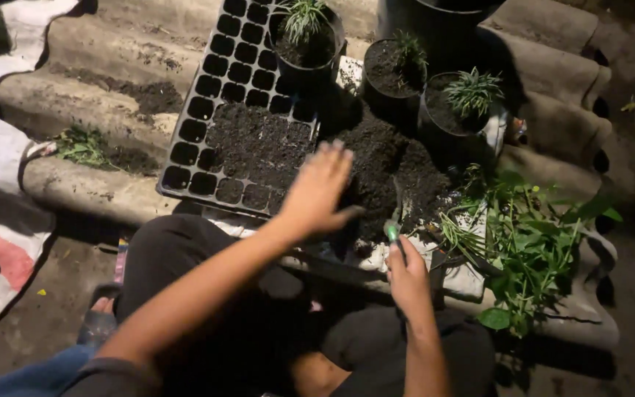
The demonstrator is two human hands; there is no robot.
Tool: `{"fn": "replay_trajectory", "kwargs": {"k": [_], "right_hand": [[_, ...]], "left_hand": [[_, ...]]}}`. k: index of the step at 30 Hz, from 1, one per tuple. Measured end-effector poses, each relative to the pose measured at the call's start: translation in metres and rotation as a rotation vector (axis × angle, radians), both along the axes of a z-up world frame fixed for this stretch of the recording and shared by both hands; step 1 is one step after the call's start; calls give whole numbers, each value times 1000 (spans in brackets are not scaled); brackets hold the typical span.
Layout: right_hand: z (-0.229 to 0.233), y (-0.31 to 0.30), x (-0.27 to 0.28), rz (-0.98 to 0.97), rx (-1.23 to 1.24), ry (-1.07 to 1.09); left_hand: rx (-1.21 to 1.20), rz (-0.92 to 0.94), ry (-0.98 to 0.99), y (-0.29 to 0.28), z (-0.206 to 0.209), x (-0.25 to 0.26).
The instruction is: The person scoops soil into a small pot and plants a seedling, then uses shears to trim a larger plant. They subsequently fill a seedling tray with soil using a trowel and their hands.
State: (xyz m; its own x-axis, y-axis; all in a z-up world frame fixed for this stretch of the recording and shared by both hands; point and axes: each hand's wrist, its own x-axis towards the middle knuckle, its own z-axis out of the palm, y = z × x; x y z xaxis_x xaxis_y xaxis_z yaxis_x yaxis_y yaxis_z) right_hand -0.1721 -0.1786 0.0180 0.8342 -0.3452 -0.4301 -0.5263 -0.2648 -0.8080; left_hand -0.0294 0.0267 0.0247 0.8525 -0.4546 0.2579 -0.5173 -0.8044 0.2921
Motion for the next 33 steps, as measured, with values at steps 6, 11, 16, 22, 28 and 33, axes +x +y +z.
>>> {"fn": "replay_trajectory", "kwargs": {"k": [6,11,16,22,28,33], "right_hand": [[-24,-10,2,-83,188,-203],[32,10,-2,10,-188,-166],[24,7,-7,-18,-225,-138],[-3,-11,-5,-93,-157,-207],[-2,-3,-4,-150,127,-259],[-31,10,-2,-110,370,-360]], "left_hand": [[-90,-14,191,-64,-24,-23],[-102,-111,225,-44,-1,-32],[94,-89,236,9,0,-20],[233,42,-10,111,31,11],[163,298,29,195,-12,32],[224,213,72,179,-26,40]]}}
